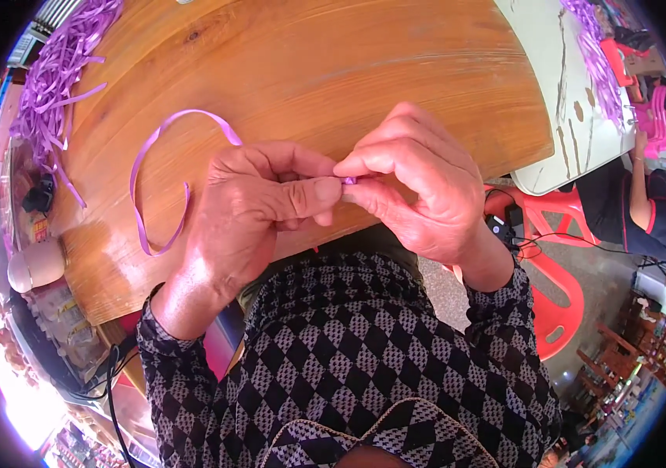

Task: The person ties knots in a purple ribbon by hand, pulling the ribbon taut and then looping and threading the ends to form a series of knots along its length.

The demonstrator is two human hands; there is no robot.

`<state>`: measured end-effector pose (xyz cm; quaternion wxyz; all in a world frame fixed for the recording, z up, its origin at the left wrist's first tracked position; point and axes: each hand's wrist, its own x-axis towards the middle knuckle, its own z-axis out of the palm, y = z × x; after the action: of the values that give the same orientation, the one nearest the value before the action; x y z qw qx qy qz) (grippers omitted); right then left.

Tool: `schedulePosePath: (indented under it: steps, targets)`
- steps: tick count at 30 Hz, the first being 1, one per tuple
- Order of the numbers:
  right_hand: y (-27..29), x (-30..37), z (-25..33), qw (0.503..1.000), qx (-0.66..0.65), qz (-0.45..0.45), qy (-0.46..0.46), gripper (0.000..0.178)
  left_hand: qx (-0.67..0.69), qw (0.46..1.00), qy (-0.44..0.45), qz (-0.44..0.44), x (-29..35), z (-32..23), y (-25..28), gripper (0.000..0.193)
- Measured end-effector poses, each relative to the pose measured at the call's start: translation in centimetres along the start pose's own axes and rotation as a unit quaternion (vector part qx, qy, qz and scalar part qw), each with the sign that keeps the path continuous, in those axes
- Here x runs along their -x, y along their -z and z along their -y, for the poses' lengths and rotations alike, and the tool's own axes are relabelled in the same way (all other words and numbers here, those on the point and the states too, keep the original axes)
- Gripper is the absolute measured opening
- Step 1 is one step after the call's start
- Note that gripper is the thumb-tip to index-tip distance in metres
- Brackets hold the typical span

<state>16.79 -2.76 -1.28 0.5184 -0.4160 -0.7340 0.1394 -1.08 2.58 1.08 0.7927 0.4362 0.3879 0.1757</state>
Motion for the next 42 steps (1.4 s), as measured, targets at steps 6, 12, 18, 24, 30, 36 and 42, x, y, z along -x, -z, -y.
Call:
schedulePosePath:
  steps: [6, 12, 18, 24, 30, 36, 42]
  targets:
    - [0.5, 0.9, 0.0, 0.982, -0.134, 0.025, -0.129, 0.033, 0.014, 0.998, 0.001, -0.058, 0.1, 0.2, -1.5, 0.014]
    - [1.1, 0.9, 0.4, 0.956, -0.203, 0.023, -0.210, 0.024, 0.026, 0.994, -0.026, -0.098, 0.0, 0.2, -1.6, 0.011]
    - [0.7, 0.9, 0.7, 0.984, -0.106, -0.018, -0.140, 0.010, -0.076, 0.980, -0.109, -0.148, 0.1, 1.2, -2.2, 0.010]
    - [0.3, 0.9, 1.1, 0.993, -0.048, -0.019, -0.110, 0.010, -0.158, 0.964, -0.149, -0.156, 0.7, 1.3, -2.6, 0.007]
    - [0.2, 1.0, 1.5, 0.985, -0.049, -0.006, -0.164, 0.008, -0.363, 0.856, -0.330, -0.165, 0.6, 2.0, -2.1, 0.007]
    - [0.3, 0.6, 1.4, 0.977, -0.075, 0.029, -0.196, 0.010, -0.465, 0.770, -0.411, -0.151, 0.2, 2.1, -2.0, 0.013]
    - [0.6, 1.0, 0.9, 0.867, -0.314, 0.021, -0.387, 0.007, -0.336, 0.884, -0.303, -0.119, 0.6, 1.8, -2.0, 0.010]
